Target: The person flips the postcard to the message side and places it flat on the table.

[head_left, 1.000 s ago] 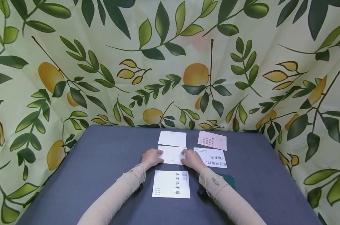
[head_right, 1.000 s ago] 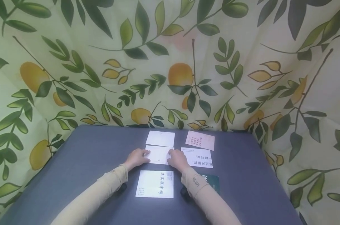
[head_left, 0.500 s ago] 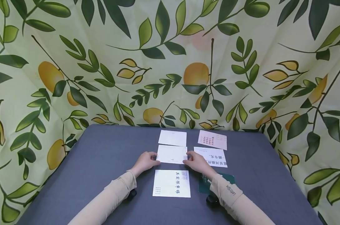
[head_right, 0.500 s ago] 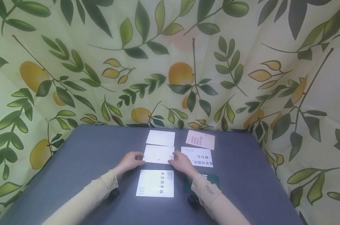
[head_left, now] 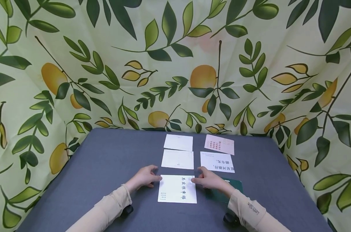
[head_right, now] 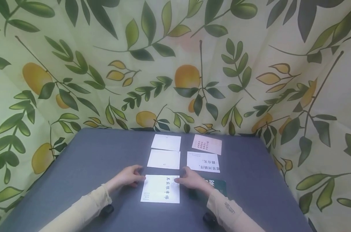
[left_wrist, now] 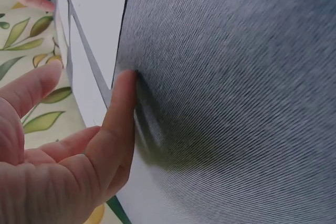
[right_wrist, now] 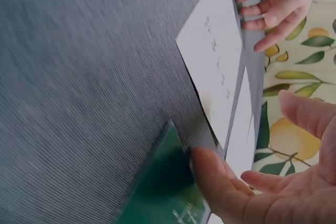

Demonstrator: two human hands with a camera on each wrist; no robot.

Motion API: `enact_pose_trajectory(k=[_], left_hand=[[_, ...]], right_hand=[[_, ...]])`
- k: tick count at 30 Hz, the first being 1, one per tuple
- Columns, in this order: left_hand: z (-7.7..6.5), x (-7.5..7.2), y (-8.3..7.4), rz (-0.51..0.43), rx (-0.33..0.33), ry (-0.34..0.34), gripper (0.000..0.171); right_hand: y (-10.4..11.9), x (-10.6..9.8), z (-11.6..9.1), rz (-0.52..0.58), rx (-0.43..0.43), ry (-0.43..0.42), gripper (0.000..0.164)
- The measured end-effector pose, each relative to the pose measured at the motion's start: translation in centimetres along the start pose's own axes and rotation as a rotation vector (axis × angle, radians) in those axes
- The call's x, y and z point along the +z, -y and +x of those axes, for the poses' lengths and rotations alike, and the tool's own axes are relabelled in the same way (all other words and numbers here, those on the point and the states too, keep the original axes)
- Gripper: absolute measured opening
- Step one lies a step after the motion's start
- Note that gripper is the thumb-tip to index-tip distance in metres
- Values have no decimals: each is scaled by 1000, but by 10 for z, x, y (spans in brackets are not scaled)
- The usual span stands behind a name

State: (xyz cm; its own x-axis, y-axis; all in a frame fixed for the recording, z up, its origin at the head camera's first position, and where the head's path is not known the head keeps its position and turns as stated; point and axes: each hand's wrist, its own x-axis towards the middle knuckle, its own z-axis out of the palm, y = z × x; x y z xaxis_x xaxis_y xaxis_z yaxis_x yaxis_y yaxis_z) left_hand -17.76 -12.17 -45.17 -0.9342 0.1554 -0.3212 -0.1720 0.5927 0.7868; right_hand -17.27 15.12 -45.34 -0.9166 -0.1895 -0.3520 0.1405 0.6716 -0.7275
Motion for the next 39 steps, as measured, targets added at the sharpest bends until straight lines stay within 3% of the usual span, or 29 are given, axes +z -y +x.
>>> enact_pose_trajectory(k=[5, 10, 16, 29, 34, 39], left_hand=[[-8, 3, 2, -99, -54, 28, 60], [-12, 8, 5, -217, -67, 40, 59], [-11, 13, 7, -277, -81, 31, 60], [-6, 20, 10, -314, -46, -42, 49], [-4, 21, 13, -367, -31, -83, 45], [-3, 21, 13, -361, -6, -116, 40]], right_hand=[[-3, 6, -6, 142, 27, 22, 73], [-6, 11, -7, 247, 44, 15, 74], [-8, 19, -6, 357, 47, 35, 72], [-9, 28, -2, 316, 4, -50, 63], [-10, 29, -1, 333, 3, -77, 58], [-8, 28, 0, 365, 3, -125, 54]])
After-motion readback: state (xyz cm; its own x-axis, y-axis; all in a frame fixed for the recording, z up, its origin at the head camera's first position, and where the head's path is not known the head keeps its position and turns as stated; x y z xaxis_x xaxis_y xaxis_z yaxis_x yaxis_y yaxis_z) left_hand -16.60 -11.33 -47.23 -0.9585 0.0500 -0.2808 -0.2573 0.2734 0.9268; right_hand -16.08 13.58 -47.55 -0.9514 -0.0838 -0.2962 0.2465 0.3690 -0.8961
